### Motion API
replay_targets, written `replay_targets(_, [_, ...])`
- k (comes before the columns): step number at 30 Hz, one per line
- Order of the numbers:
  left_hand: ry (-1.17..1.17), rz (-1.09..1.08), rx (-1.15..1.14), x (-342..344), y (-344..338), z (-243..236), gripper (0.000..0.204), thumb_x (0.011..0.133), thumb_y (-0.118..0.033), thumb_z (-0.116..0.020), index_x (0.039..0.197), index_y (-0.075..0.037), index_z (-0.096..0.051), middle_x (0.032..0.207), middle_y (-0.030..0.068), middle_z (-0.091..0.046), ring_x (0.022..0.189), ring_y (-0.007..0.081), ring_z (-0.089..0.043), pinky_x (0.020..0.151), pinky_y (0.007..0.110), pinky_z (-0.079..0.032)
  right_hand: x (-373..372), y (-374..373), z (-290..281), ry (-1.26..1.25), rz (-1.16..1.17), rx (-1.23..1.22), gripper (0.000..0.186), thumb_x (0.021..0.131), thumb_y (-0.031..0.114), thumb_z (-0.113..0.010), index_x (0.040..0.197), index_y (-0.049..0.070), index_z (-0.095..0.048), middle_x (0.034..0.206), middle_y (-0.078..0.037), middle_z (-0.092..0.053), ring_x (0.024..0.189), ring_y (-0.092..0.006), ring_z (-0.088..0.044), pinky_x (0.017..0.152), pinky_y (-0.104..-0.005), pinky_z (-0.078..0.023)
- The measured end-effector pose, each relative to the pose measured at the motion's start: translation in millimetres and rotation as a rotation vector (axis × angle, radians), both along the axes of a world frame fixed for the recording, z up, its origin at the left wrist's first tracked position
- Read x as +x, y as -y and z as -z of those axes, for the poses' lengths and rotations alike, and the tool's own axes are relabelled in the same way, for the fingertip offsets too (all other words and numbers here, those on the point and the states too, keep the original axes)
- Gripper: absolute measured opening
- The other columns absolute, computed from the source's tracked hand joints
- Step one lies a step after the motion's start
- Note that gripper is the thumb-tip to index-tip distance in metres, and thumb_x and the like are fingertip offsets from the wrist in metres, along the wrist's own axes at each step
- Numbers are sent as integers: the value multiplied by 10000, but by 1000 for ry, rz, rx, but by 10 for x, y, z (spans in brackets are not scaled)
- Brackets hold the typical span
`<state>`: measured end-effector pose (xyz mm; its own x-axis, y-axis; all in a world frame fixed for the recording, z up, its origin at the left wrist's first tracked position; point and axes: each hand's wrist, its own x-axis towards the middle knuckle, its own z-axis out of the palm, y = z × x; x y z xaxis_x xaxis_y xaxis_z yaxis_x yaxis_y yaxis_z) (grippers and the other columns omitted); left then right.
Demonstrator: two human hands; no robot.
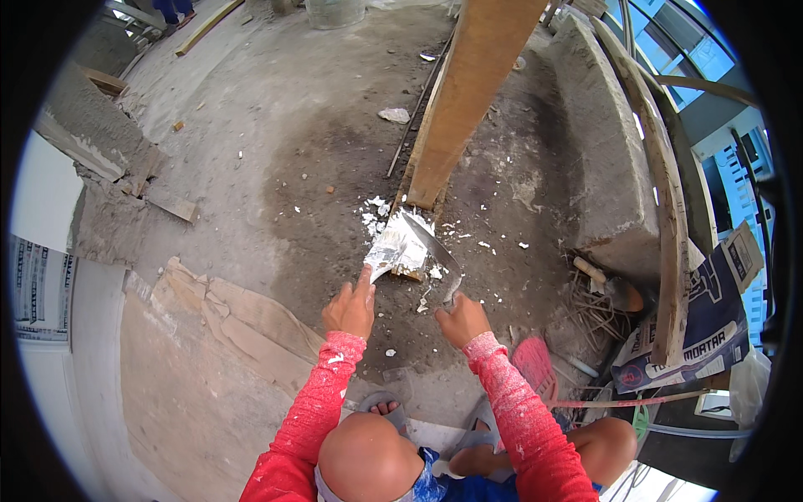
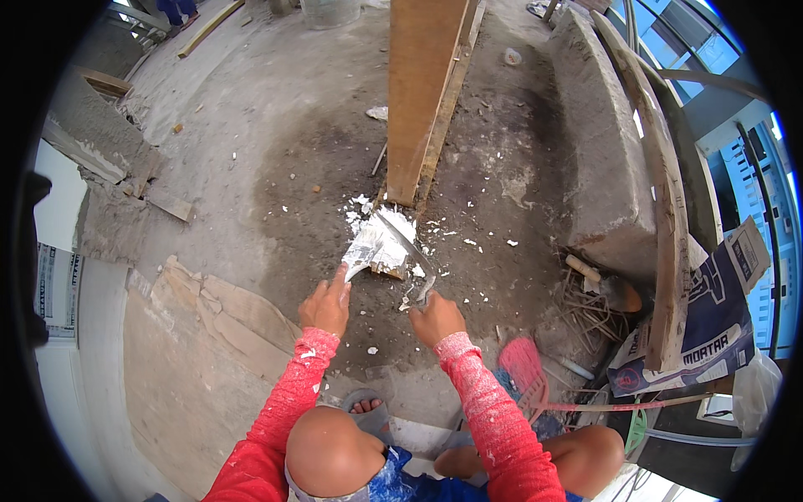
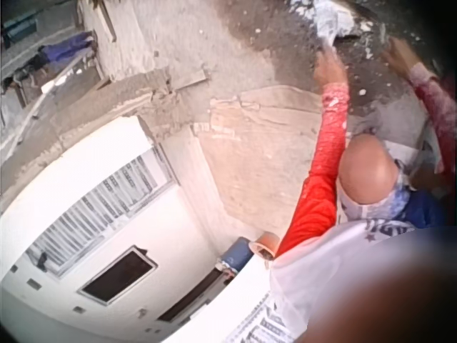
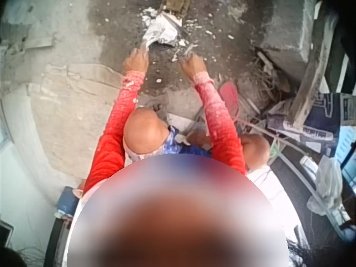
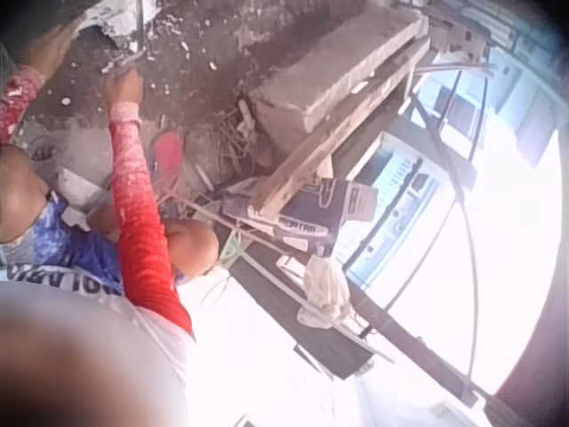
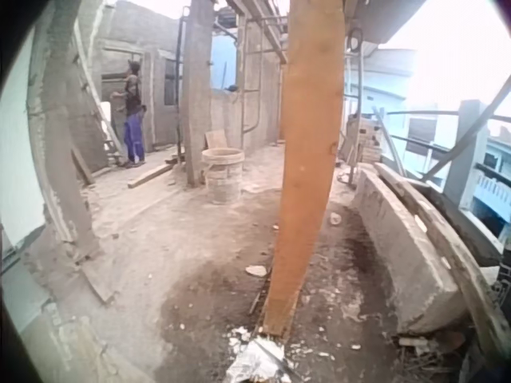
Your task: The person squats on a construction floor and uses a trowel to spread white mortar along the base of a wooden beam. They repeatedly scoop and smooth the material in a narrow strip, occasionally adjusting the trowel angle to level the surface.
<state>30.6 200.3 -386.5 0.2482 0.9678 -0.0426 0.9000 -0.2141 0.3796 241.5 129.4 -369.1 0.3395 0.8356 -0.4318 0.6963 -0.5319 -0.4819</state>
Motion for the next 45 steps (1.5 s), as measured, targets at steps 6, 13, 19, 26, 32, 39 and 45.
replay_targets(6, [-208, 70, -8, -72, 11, 152, 469, 918, -278, -580, 1378, -286, -485, 873, 115, -585, 711, 323, -648, 637, 448, -530, -95, 39, 118, 16, -65, -89, 378, 827, 296, -628, 1033, -16, -579, 897, -294, -660, 898, -456, -639, 825, -520, -512])
replay_targets(13, [-399, 127, -58, 87, 4, 157, 504, 912, -169, -522, 1408, -230, -452, 848, 115, -609, 657, 282, -674, 582, 398, -550, -388, 13, 438, 93, -113, -136, 313, 850, 241, -587, 1037, -10, -570, 864, -271, -674, 878, -435, -657, 797, -522, -525])
replay_targets(19, [-458, 162, -63, 163, -10, 149, 499, 913, -139, -496, 1407, -192, -453, 817, 107, -623, 644, 270, -681, 562, 381, -554, -419, -161, 602, 104, -23, -203, 256, 872, 213, -558, 1042, 25, -593, 934, -260, -681, 905, -413, -669, 812, -503, -533])
replay_targets(26, [-460, 163, -33, 155, -25, 75, 488, 914, -136, -493, 1399, -190, -468, 801, 106, -630, 627, 271, -680, 548, 376, -557, -387, -169, 376, -62, 63, -64, 275, 865, 216, -571, 1022, -10, -588, 955, -289, -666, 958, -434, -645, 853, -505, -514])
replay_targets(32, [-489, 155, -1, 258, 19, 97, 476, 899, -139, -512, 1374, -161, -507, 752, 89, -626, 593, 243, -673, 514, 351, -549, -590, -145, 456, 38, 1, -242, 244, 878, 183, -552, 1053, 18, -589, 989, -258, -679, 975, -402, -658, 842, -486, -531])
replay_targets(39, [-500, 147, 64, 298, 20, 75, 445, 889, -161, -532, 1334, -148, -550, 717, 74, -622, 565, 245, -666, 478, 371, -542, -272, -541, 386, 110, 109, -157, 254, 876, 177, -539, 1062, 15, -601, 1013, -258, -674, 979, -405, -656, 841, -475, -536])
replay_targets(45, [-486, 130, 74, 311, 23, 124, 438, 884, -160, -538, 1321, -145, -562, 705, 73, -622, 564, 246, -669, 476, 363, -544, -359, -264, 332, -6, 38, -144, 318, 852, 238, -600, 1057, -4, -582, 1000, -279, -663, 978, -423, -643, 864, -493, -517])
